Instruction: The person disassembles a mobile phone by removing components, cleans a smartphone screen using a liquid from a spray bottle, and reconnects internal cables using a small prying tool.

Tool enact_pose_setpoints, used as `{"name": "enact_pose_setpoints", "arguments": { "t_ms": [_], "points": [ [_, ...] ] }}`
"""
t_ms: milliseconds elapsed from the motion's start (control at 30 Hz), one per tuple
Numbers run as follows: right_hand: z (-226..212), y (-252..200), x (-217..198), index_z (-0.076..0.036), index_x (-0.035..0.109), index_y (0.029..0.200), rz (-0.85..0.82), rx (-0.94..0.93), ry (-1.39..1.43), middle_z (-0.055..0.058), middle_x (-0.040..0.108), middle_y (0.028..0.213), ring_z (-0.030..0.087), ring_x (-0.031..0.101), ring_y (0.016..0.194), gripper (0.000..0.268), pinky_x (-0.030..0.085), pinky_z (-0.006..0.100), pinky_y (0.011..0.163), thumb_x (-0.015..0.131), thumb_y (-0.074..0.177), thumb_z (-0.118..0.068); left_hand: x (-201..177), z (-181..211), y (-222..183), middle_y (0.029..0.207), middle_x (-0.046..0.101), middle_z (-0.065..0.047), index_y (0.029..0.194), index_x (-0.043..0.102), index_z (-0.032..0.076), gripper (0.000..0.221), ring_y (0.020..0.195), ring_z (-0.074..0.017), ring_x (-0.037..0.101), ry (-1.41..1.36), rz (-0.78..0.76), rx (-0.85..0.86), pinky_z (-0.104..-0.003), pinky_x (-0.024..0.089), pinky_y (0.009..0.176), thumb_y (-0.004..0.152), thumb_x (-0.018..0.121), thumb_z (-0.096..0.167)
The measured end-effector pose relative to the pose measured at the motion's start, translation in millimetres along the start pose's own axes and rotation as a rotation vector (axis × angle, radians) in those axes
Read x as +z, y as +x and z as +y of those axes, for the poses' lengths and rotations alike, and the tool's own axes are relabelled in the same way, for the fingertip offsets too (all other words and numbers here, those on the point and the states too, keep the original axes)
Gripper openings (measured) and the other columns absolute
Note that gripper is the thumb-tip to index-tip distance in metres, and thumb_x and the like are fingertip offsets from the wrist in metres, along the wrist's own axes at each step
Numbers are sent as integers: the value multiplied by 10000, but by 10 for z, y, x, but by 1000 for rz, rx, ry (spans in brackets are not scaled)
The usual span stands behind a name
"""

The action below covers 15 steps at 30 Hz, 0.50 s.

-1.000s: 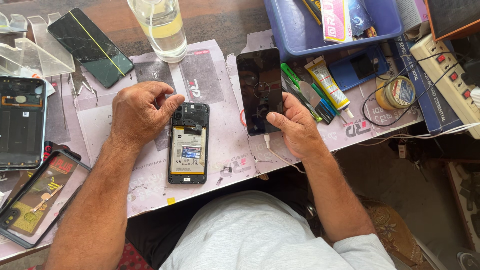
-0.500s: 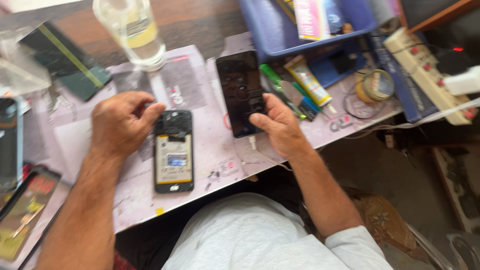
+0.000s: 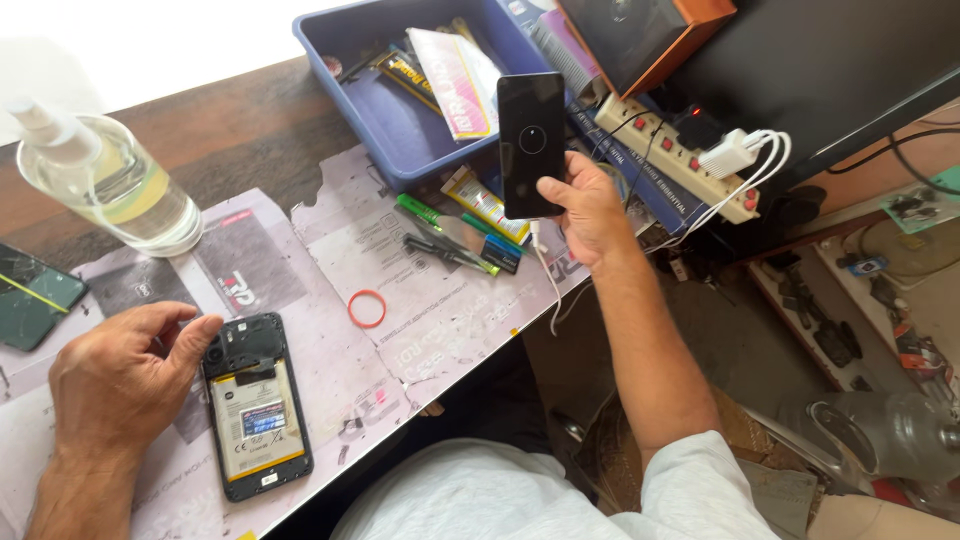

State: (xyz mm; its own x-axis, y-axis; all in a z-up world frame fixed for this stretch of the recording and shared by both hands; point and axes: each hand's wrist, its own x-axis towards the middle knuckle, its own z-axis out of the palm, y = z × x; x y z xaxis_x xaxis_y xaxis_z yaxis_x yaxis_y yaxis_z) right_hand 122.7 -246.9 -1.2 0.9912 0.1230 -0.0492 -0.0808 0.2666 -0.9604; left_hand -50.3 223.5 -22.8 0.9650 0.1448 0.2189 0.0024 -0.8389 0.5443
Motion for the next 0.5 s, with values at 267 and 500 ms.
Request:
{"name": "enact_pose_setpoints", "arguments": {
  "t_ms": [267, 500],
  "points": [
    [119, 207, -137, 25, 586, 1274, -26, 41, 52, 110, 705, 1177, 188, 701, 1031, 313, 576, 360, 980, 639, 965, 21, 48, -59, -3, 834, 766, -70, 1056, 805, 104, 302, 690, -145, 720, 14, -1, -5, -303, 569, 635, 959, 784, 390],
    [126, 192, -201, 19, 582, 1275, -13, 127, 59, 124, 703, 1181, 213, 712, 1017, 304, 596, 407, 954, 630, 976, -14, 62, -69, -19, 838, 766, -71, 1040, 805, 99, 305, 688, -142, 717, 33, -20, -8, -301, 563, 630, 974, 788, 397]
  ]
}}
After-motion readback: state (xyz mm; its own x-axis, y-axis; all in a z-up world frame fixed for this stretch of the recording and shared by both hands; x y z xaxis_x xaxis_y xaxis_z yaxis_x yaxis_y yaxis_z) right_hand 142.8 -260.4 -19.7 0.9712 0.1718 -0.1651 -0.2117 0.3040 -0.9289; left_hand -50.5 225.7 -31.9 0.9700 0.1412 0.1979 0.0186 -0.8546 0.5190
